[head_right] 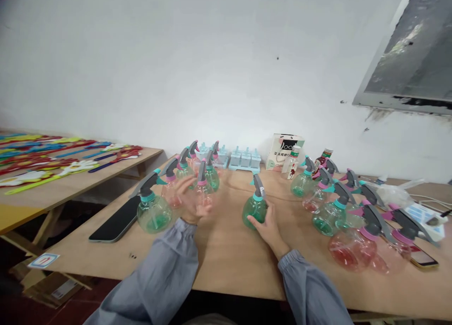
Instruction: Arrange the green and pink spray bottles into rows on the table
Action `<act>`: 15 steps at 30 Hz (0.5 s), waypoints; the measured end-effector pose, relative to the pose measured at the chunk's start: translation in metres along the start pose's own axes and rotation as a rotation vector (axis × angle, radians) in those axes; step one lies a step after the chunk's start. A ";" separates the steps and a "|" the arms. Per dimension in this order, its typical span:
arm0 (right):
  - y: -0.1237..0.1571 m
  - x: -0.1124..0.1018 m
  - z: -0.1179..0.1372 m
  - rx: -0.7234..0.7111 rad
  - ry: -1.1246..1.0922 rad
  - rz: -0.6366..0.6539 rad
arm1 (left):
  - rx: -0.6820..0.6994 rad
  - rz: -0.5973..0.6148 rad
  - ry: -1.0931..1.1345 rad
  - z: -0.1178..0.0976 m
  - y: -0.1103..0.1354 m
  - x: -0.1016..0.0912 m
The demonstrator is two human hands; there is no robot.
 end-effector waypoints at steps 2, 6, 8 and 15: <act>0.006 0.007 0.010 -0.044 0.041 0.051 | 0.067 0.186 0.089 -0.023 0.010 0.040; 0.017 0.026 0.029 -0.116 0.069 0.151 | -0.153 0.444 0.237 -0.037 0.026 0.107; 0.020 0.033 0.037 -0.132 0.080 0.184 | -0.275 0.484 0.259 -0.034 0.031 0.119; 0.039 -0.026 0.072 -0.232 0.246 0.056 | -0.341 0.458 0.274 -0.026 0.027 0.102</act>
Point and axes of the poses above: each hand's wrist, its own y-axis away from the middle knuckle, its own x-axis out of the palm, z = x × y, the point moved 7 cm from there along -y, towards the middle knuckle, and after that the axes turned 12 degrees about z, right-handed, at the moved point
